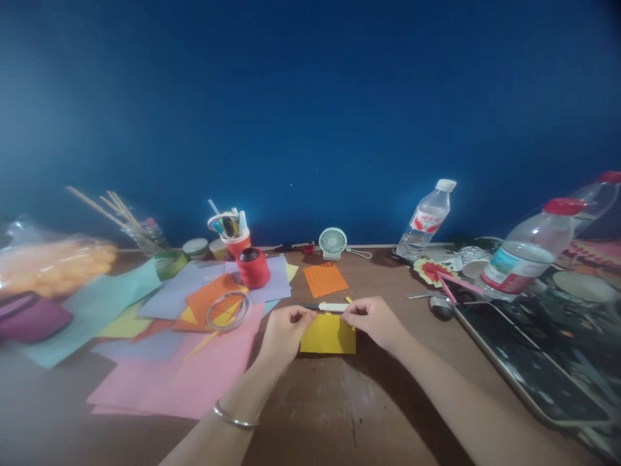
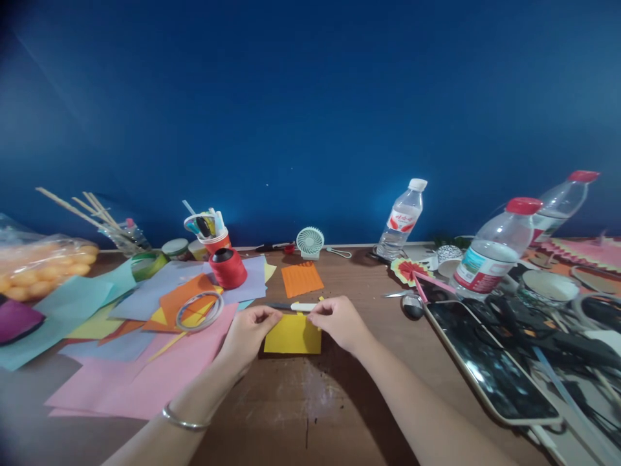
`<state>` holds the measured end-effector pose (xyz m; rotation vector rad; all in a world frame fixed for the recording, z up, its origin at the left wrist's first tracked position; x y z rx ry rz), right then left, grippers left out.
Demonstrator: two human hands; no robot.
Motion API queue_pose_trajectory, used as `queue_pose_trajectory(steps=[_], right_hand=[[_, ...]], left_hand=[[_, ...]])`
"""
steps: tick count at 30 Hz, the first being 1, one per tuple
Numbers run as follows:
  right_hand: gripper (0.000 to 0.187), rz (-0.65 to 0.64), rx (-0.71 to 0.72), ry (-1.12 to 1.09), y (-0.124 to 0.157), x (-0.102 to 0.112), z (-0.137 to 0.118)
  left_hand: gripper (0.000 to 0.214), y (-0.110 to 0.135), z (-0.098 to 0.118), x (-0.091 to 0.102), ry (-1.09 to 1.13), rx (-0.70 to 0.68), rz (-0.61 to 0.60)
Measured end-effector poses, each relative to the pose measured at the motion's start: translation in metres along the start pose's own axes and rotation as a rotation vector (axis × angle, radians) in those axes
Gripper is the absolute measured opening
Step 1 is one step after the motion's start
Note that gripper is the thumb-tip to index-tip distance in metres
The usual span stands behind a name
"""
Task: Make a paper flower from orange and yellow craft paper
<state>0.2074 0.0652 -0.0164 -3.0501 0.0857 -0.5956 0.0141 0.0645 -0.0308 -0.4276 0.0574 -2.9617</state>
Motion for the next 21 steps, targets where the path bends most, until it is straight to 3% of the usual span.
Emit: queue_pose_trajectory(steps=[11, 15, 21], right_hand=[[0.02, 0.02, -0.064, -0.418, -0.0018, -0.0028, 0.0047], [0.018, 0.061, -0.077, -0.352, -0.0016, -0.0049, 0.0054], [0.02, 0.159, -0.063, -0.271, -0.0036, -0.0002, 0.0052]], left_hand=[[0.032, 0.0021, 0.0058, 0.0008, 0.175, 0.083, 0.036], [0.035, 0.0032, 0.0019, -0.0035, 0.356, 0.199, -0.037], [0.036, 0.0039, 0.0037, -0.0022, 0.557, 0.333, -0.048]])
Point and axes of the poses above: each hand's wrist, its own y-axis away from the middle knuckle, its own x-axis out of the back of the hand, z = x × y, the point moved 3 cm from there along -y, towards the middle knuckle, and after that the axes turned 10 degrees about z, right-handed, at the moved point
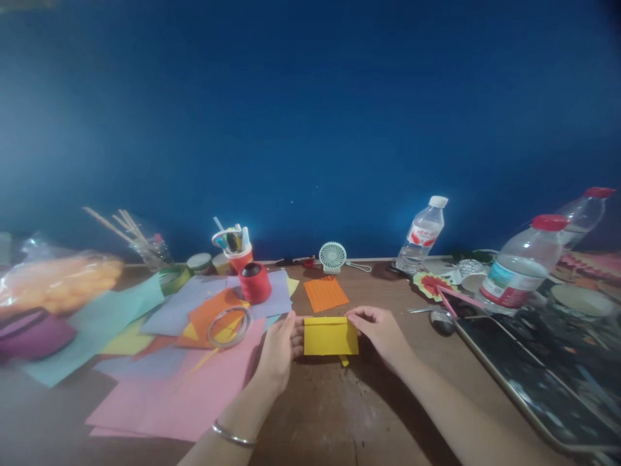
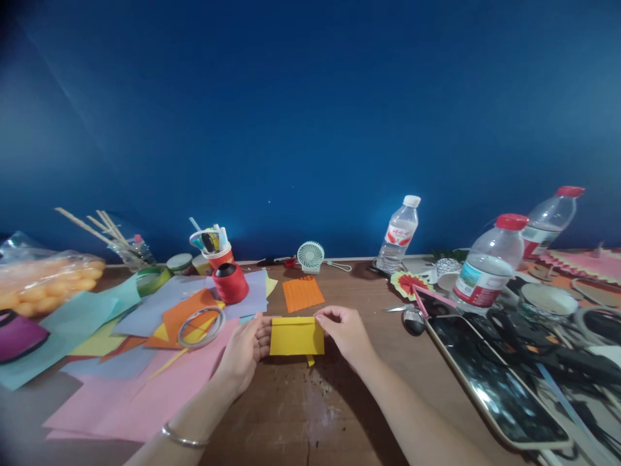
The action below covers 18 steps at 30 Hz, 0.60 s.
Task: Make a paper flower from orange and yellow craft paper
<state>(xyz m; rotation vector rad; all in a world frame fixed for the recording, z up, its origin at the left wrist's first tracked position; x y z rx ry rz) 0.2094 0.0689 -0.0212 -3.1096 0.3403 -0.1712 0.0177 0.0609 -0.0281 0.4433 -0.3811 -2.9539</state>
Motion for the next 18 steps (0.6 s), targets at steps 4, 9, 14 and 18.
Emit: queue_pose_trajectory(steps=[4, 9, 14, 18], right_hand=[[0.02, -0.004, 0.011, 0.02, -0.001, 0.001, 0.002], [0.021, -0.017, 0.113, 0.099, -0.001, 0.002, -0.001], [0.021, -0.065, 0.135, 0.038, 0.006, -0.004, -0.004], [0.027, -0.151, 0.012, -0.137, 0.012, -0.013, 0.0]], left_hand=[[0.038, 0.002, 0.002, 0.0, 0.031, 0.029, 0.032], [0.034, 0.0, 0.003, 0.0, -0.214, -0.158, 0.011], [0.023, -0.005, 0.001, 0.003, -0.325, -0.255, 0.046], [0.022, -0.003, 0.001, 0.002, -0.304, -0.232, 0.041]])
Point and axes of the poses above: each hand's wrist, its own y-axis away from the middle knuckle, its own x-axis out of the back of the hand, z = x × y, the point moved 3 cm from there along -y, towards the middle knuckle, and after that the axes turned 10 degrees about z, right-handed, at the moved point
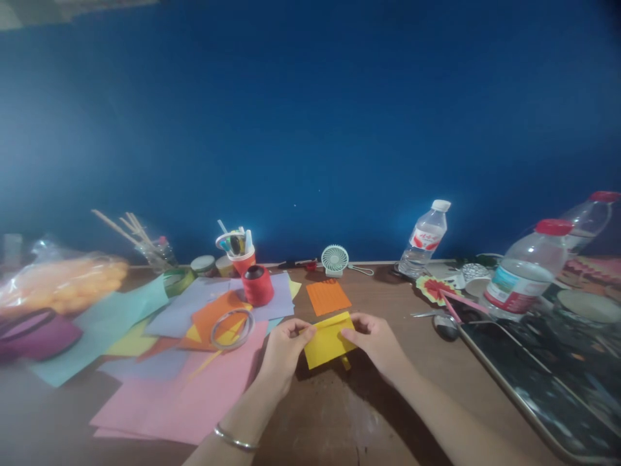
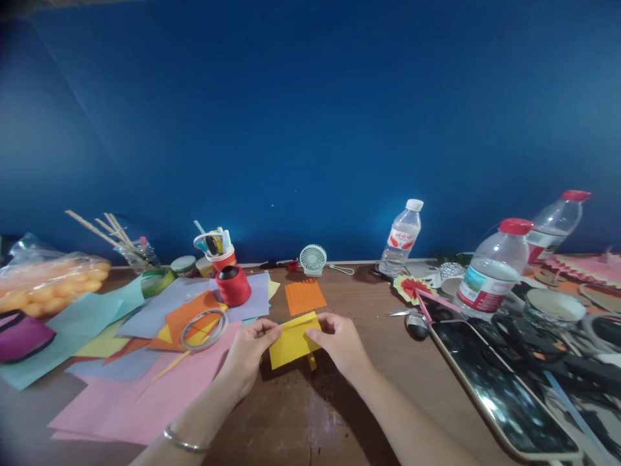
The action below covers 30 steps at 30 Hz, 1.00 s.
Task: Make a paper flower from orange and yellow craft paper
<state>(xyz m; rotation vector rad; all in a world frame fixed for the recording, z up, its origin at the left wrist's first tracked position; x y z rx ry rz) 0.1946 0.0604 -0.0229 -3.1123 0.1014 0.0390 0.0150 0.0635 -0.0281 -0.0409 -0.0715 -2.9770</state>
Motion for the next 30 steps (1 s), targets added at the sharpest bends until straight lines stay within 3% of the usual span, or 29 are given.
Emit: queue_pose_trajectory(steps=[6, 12, 20, 30], right_hand=[[0.021, -0.032, -0.02, 0.073, 0.001, -0.002, 0.0], [0.02, -0.118, 0.062, 0.174, 0.003, -0.006, -0.006], [0.02, -0.214, 0.085, 0.207, 0.007, -0.012, -0.007], [0.02, -0.216, 0.099, 0.248, 0.01, -0.014, -0.003]], left_hand=[[0.03, 0.01, 0.007, -0.009, 0.049, 0.124, -0.177], [0.026, 0.013, 0.004, -0.013, 0.072, 0.259, -0.254], [0.02, 0.023, 0.012, -0.015, 0.234, 0.369, -0.275], [0.018, 0.02, 0.006, -0.017, 0.245, 0.361, -0.308]])
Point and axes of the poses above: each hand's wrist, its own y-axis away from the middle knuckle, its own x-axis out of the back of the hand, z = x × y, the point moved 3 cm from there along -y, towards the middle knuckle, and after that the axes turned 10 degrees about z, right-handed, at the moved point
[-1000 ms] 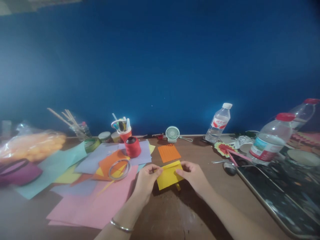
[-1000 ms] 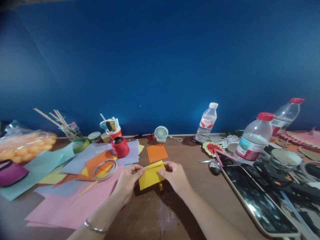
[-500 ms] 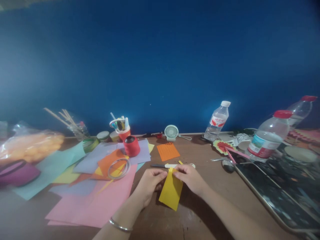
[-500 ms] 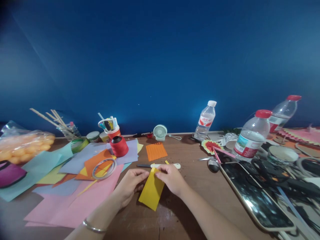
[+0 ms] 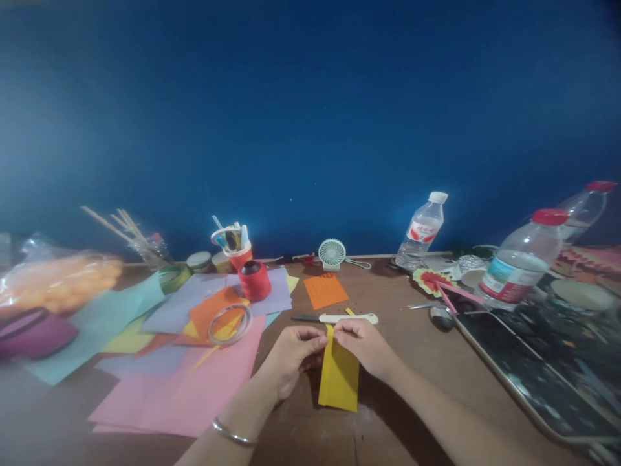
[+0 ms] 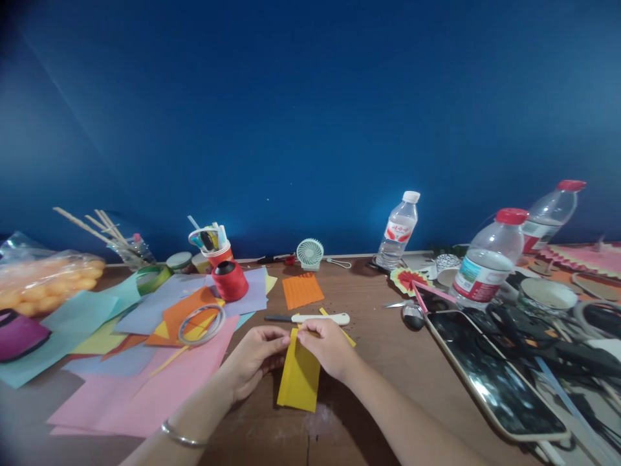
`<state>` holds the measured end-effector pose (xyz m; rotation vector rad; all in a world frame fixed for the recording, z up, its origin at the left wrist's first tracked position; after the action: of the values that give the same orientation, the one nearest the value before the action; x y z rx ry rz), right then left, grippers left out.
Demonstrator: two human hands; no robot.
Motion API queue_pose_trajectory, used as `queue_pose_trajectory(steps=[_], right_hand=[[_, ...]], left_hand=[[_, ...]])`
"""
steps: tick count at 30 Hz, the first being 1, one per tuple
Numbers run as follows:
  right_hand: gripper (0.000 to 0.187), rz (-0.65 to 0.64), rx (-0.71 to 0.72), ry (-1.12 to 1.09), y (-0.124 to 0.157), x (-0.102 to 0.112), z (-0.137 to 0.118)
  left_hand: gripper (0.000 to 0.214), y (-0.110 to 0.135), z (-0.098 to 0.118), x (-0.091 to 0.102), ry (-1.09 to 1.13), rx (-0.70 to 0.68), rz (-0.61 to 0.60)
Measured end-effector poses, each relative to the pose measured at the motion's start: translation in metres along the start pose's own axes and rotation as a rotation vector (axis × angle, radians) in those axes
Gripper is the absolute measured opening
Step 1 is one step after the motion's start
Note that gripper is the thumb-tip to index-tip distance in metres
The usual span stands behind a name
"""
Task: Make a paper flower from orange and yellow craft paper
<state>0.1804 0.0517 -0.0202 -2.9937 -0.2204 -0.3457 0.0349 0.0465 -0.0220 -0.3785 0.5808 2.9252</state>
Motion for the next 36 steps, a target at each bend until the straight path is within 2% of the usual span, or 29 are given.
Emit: queue_pose_trajectory(steps=[21, 25, 31, 36], right_hand=[[0.024, -0.005, -0.005, -0.021, -0.0005, -0.0011, 0.0003], [0.027, 0.032, 0.006, -0.075, -0.0005, 0.0015, -0.0043], [0.016, 0.074, -0.006, -0.018, -0.0003, 0.0011, -0.0045], [0.018, 0.124, 0.016, -0.027, -0.001, 0.0017, -0.0023]], left_hand=[[0.017, 0.0014, 0.0001, -0.0018, -0.06, -0.003, 0.051], [0.016, 0.0009, -0.0002, -0.002, -0.088, -0.015, 0.094], [0.018, -0.0001, -0.0015, -0.003, -0.183, -0.061, 0.122], [0.02, 0.0008, -0.0027, -0.0041, -0.229, -0.062, 0.096]])
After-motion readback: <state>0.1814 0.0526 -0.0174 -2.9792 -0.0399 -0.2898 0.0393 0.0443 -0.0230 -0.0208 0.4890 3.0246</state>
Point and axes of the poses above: each hand's wrist, its own y-axis away from the middle knuckle, its own x-axis out of the back of the hand, z = x × y, the point moved 3 cm from there along -y, towards the middle knuckle, and after that the axes turned 10 degrees about z, right-handed, at the moved point
